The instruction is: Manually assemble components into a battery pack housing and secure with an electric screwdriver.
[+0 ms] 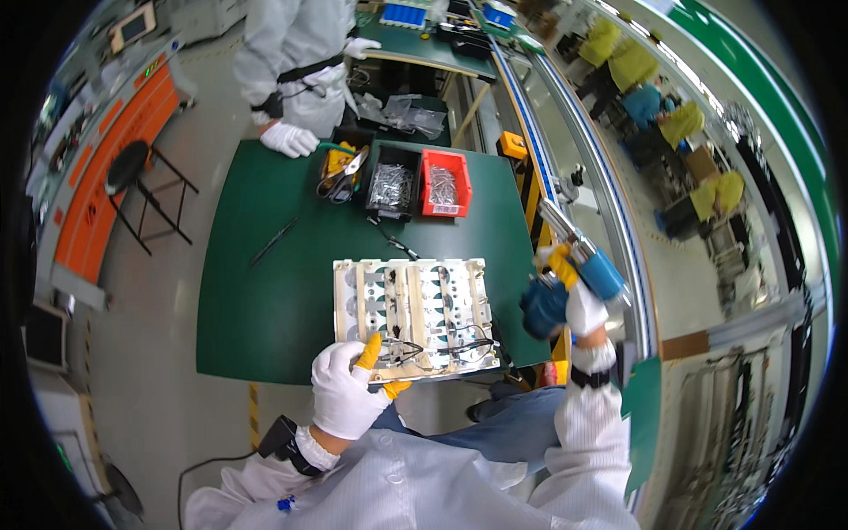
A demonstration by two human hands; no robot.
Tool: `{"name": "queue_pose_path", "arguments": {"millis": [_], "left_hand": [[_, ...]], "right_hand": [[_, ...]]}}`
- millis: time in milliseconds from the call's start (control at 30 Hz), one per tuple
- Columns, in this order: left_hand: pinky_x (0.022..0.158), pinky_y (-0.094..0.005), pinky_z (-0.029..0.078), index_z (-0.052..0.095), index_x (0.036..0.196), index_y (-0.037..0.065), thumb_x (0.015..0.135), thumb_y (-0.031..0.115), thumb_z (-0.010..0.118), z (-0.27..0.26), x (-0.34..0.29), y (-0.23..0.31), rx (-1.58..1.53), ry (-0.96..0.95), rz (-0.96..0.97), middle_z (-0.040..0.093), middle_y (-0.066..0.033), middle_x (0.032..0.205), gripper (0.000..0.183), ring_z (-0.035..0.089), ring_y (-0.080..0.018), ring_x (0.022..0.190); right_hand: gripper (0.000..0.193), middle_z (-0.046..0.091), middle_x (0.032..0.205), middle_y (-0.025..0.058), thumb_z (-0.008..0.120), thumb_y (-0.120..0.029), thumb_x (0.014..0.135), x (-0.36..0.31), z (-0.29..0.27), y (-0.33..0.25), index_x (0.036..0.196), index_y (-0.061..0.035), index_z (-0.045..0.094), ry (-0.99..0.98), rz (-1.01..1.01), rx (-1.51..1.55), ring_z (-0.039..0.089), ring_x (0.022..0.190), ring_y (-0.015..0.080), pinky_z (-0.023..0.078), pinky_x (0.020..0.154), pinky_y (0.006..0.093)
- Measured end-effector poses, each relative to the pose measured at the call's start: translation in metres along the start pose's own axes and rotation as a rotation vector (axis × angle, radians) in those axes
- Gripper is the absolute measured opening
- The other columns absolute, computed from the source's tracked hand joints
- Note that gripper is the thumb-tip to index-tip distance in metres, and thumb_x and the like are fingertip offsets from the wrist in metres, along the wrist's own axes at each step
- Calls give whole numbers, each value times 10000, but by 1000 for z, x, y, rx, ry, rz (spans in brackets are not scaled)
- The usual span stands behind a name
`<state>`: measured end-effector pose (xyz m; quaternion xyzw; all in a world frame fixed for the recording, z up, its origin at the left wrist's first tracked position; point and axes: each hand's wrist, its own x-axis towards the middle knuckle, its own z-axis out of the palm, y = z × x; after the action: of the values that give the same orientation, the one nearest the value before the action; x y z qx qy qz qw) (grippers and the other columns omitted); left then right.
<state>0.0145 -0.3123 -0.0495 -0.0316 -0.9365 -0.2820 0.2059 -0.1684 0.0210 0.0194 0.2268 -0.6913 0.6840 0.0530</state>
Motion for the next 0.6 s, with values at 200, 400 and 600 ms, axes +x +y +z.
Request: {"name": "queue_pose_path", "arguments": {"millis": [200,400,600], "left_hand": [[922,-459,442,683,1211,60,702,469,881,1,-4,-14,-38,23,19,531,-49,1162,683,522,-299,1098],[928,-468,446,689,1212,33,669,405,899,3,-5,-13,-56,-17,9,546,-65,1166,691,523,-311,1113],[1028,-508,409,723,1175,31,656,372,902,-6,-3,-13,-146,-1,-25,551,-69,1186,646,514,-307,1139]], "right_hand": [[163,733,957,59,704,-150,935,4,104,-149,1078,-76,734,-481,501,-824,712,865,185,576,695,326],[249,723,928,50,750,-97,729,4,141,-130,978,-113,755,-1095,-486,-1124,719,843,217,615,761,333],[227,742,934,57,735,-117,781,6,156,-120,1006,-109,766,-1158,-202,-1199,728,843,196,613,759,306]]}}
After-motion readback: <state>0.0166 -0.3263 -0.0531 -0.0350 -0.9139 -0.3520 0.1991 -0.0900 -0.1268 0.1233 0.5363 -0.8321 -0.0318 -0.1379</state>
